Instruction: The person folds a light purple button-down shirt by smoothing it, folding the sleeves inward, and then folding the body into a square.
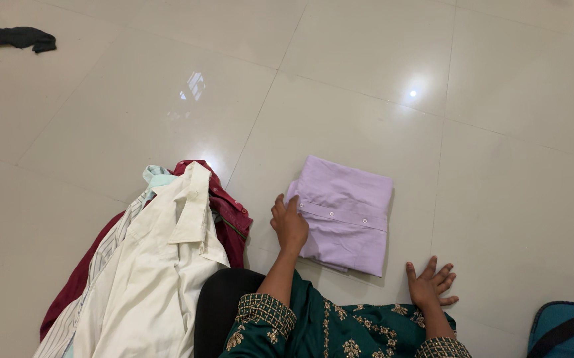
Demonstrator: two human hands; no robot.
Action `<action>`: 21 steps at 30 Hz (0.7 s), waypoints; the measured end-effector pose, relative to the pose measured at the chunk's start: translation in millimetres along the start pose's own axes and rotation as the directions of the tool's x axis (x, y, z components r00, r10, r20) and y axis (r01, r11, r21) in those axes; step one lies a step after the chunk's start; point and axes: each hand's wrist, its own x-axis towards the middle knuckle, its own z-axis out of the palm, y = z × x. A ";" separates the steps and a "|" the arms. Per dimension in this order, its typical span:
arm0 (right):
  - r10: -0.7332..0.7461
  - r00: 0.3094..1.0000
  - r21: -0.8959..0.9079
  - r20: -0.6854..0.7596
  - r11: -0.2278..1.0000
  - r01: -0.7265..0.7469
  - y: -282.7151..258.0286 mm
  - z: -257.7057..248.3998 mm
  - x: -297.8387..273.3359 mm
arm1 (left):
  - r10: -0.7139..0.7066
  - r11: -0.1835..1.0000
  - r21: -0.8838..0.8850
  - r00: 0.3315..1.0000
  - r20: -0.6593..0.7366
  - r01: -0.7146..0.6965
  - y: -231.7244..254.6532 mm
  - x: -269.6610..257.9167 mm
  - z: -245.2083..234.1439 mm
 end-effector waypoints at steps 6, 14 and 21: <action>-0.010 1.000 0.000 -0.004 1.000 0.010 0.2 0.2 -1.3 | -0.162 0.986 0.068 0.979 0.125 0.154 -15.9 7.5 10.1; 0.005 0.994 0.069 -0.111 0.998 0.002 -3.3 1.0 0.3 | -0.138 0.990 0.053 0.984 0.113 0.133 -18.6 10.4 16.4; -0.302 0.845 0.273 -0.441 0.852 0.447 -58.4 -11.2 8.4 | -0.116 0.991 0.084 0.985 0.130 0.106 -13.5 5.4 17.1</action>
